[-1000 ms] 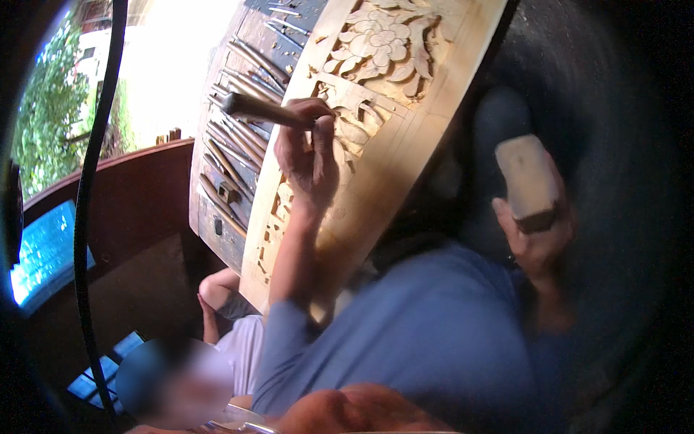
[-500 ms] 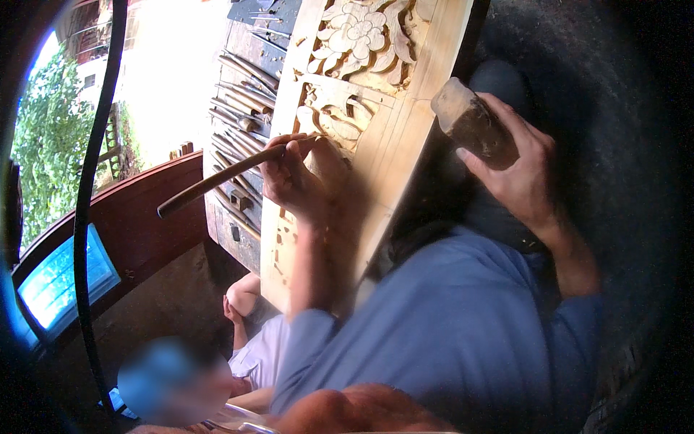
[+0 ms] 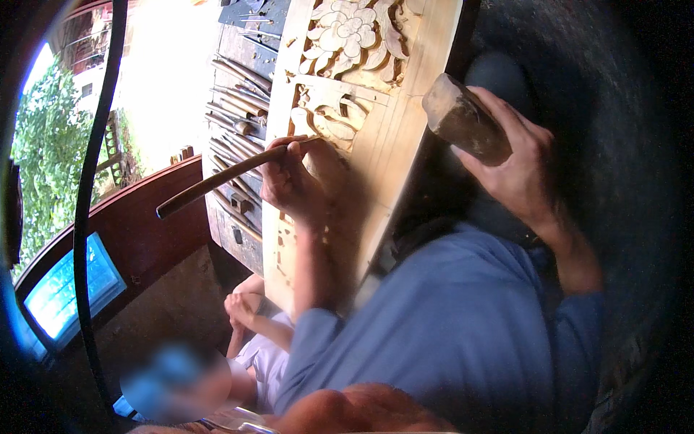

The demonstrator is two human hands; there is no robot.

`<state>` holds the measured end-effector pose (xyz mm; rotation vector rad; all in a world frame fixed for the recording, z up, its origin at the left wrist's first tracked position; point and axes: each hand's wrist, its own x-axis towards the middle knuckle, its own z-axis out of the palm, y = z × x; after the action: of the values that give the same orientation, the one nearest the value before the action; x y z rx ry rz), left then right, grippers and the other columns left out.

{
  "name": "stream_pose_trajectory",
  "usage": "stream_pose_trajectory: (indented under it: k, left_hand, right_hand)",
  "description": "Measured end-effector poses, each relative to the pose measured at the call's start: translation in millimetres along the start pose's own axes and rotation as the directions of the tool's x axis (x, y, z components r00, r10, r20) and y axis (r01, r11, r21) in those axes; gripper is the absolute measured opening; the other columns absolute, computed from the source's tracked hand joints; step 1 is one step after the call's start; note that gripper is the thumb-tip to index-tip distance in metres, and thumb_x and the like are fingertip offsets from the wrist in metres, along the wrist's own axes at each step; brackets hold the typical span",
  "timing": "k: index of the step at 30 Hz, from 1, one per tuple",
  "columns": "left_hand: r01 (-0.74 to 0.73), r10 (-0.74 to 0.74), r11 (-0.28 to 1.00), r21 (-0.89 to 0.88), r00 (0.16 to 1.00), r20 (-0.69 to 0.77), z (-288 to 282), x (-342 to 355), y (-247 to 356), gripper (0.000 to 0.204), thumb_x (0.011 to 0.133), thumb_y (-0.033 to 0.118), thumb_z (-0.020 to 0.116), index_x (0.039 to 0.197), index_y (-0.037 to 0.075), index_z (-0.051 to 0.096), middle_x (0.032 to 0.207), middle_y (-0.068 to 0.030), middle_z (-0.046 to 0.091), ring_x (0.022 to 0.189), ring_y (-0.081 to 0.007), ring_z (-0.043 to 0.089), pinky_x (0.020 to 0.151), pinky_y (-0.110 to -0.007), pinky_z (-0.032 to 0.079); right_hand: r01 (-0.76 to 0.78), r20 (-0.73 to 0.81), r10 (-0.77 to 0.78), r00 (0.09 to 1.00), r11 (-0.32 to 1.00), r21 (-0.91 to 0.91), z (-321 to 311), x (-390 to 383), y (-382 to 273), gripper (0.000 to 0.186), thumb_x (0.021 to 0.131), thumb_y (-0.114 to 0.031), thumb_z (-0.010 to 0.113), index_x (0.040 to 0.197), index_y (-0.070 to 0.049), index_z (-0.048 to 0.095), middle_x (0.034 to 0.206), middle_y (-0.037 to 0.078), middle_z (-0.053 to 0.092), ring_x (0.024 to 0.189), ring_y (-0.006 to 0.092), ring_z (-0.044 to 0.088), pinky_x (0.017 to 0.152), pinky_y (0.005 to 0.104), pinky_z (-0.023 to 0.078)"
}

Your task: The person carves a floral design into a wooden panel using a chisel and mallet. They repeatedly position the chisel and strike it with the mallet to remove wood shavings, occasionally switching tools and clearing debris from the surface.

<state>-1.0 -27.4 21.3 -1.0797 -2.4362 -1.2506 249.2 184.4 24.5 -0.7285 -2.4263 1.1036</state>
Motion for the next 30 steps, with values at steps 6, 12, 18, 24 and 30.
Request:
stream_pose_trajectory:
  k: [6,12,18,24,30]
  left_hand:
    - [-0.062,0.059,0.996,0.06,0.997,0.045,-2.9,3.5,2.0,0.009,0.104,0.004,0.071,0.111,-0.001,0.071,0.088,-0.0133,0.076,0.071,-0.0204,0.074,0.064,-0.032,0.056]
    - [-0.141,0.138,0.985,0.104,0.99,0.035,-0.4,8.3,-1.1,0.011,0.103,0.006,0.073,0.112,-0.001,0.072,0.087,-0.0161,0.076,0.071,-0.0254,0.076,0.062,-0.034,0.057]
    - [-0.167,0.166,0.975,0.147,0.986,0.017,0.2,5.0,-8.1,0.012,0.102,0.004,0.073,0.113,-0.002,0.073,0.089,-0.0182,0.077,0.075,-0.0307,0.078,0.064,-0.036,0.058]
    - [-0.183,0.184,0.971,0.151,0.983,0.009,-1.3,3.3,-1.0,0.012,0.093,-0.008,0.066,0.099,0.0,0.072,0.08,-0.0182,0.072,0.068,-0.0358,0.072,0.061,-0.04,0.055]
    - [-0.317,0.309,0.936,0.152,0.948,0.07,-2.4,6.3,-10.5,0.015,0.089,-0.009,0.064,0.096,0.002,0.07,0.08,-0.0167,0.07,0.07,-0.0372,0.071,0.063,-0.042,0.055]
  right_hand:
    - [0.053,-0.037,-0.054,0.998,0.998,-0.027,-1.0,10.9,-13.0,0.072,0.076,0.001,0.089,0.143,0.001,0.062,0.13,0.021,0.073,0.117,0.0373,0.075,0.101,0.0407,0.06]
    - [0.468,-0.183,-0.508,0.842,0.855,-0.221,-12.0,84.8,-57.8,0.08,0.074,-0.008,0.095,0.146,-0.003,0.062,0.126,0.02,0.074,0.111,0.0371,0.076,0.094,0.0432,0.063]
    - [0.659,-0.19,-0.762,0.62,0.636,-0.4,11.9,157.1,-133.6,0.078,0.075,-0.009,0.094,0.147,-0.007,0.064,0.123,0.017,0.075,0.109,0.0343,0.077,0.092,0.0418,0.064]
    - [0.689,-0.153,-0.81,0.566,0.568,-0.45,26.9,168.1,-148.3,0.077,0.076,-0.009,0.093,0.147,-0.009,0.064,0.123,0.016,0.075,0.108,0.0335,0.077,0.092,0.041,0.064]
    - [0.674,-0.174,-0.813,0.556,0.563,-0.478,21.1,167.4,-143.3,0.076,0.077,-0.009,0.093,0.148,-0.012,0.065,0.122,0.015,0.075,0.107,0.0326,0.077,0.092,0.0402,0.064]
